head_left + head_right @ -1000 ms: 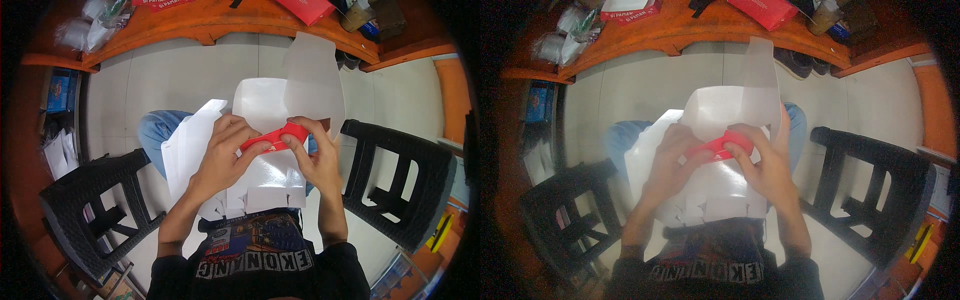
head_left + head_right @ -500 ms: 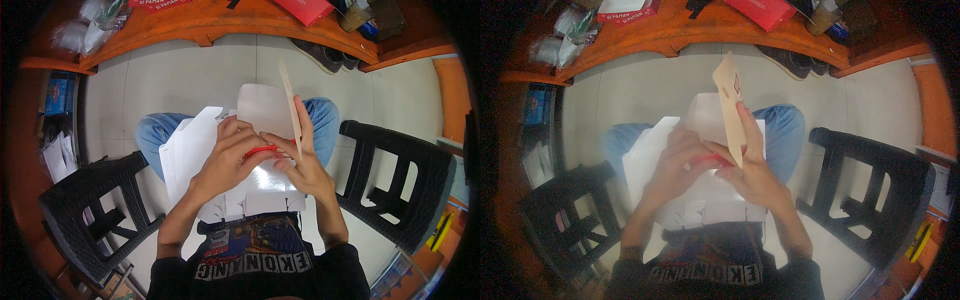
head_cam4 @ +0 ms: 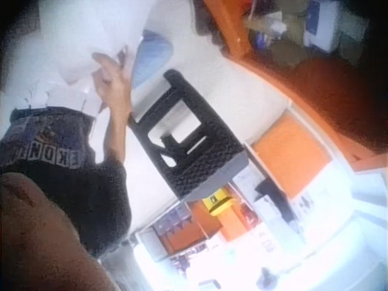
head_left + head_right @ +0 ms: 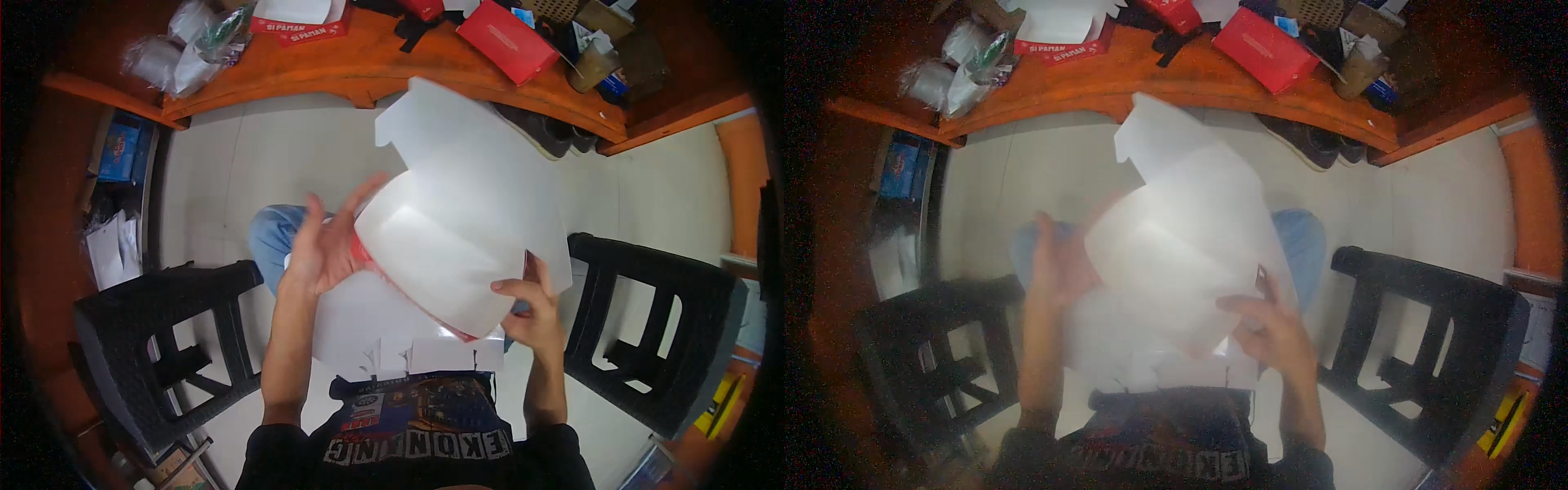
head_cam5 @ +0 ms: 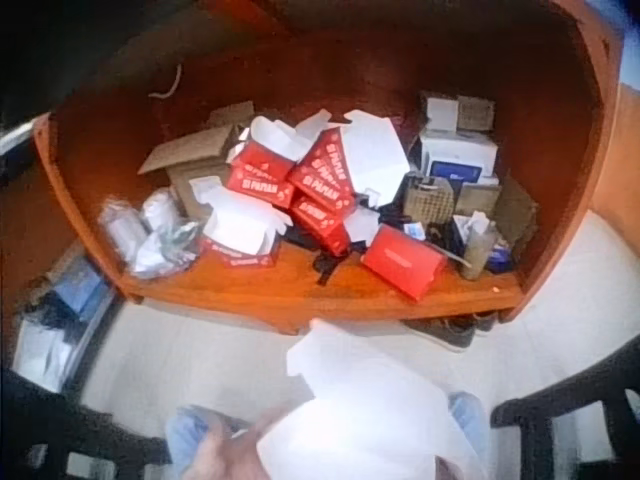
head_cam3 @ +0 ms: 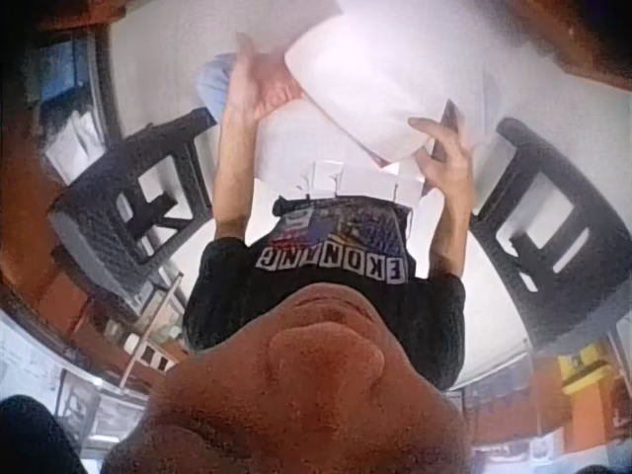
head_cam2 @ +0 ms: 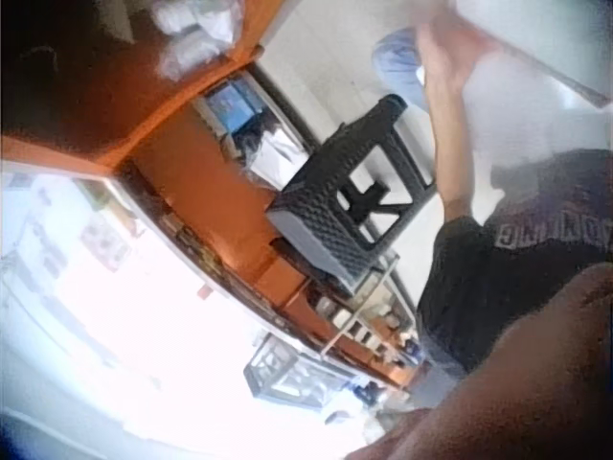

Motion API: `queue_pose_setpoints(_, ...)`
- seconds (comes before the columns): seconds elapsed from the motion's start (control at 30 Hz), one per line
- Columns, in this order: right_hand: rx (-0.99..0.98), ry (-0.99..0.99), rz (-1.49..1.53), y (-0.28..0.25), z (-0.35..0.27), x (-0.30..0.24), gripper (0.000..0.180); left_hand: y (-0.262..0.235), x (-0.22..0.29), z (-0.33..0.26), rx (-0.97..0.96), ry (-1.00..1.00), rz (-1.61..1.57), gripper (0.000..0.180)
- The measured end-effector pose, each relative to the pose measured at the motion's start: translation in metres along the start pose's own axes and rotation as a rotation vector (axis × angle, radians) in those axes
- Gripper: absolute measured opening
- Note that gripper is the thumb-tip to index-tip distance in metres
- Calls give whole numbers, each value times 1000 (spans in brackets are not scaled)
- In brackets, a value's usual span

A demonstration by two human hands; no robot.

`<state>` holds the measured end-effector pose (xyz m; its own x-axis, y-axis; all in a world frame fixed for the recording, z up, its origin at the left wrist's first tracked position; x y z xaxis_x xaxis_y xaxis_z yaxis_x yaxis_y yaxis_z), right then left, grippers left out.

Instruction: The person sits cross-legged on the floor and assembles small white cardboard boxes by folding the flaps and inserting red rectangular inserts into them. The person repeatedly picks up a flat white box, folds it into shape, places a red insert inside, and sets the completed box aside on a nearby table.

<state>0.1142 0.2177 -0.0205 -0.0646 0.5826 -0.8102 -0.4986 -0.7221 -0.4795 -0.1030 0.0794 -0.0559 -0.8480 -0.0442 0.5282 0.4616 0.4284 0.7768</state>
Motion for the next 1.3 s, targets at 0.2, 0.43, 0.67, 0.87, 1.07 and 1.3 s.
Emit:
queue_pose_setpoints(0.2,116,232,294,-4,3,46,62,-29,-27,-4,317,-18,466,77)
queue_pose_setpoints(0.43,355,707,499,23,-7,73,79,7,-32,-12,415,362,787,73)
queue_pose_setpoints(0.67,316,796,517,23,-2,101,74,0,-20,-6,432,223,910,57)
queue_pose_setpoints(0.87,480,806,905,35,-4,133,64,0,-33,5,230,243,824,51)
queue_pose_setpoints(1.07,433,645,915,33,23,102,54,-3,-43,6,281,314,631,54)
queue_pose_setpoints(1.3,398,584,718,29,30,101,50,5,-40,2,219,379,698,54)
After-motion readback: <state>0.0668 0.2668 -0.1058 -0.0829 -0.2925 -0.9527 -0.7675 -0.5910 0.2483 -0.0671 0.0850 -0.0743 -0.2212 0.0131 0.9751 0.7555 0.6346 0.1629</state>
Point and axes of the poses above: each hand's wrist, its own z-axis towards the middle knuckle, its own y-axis out of the palm, x = y × z, the point moved 10 cm from there along z, towards the middle knuckle, and after that the axes turned 2 degrees about -y, right-handed, at the moved point
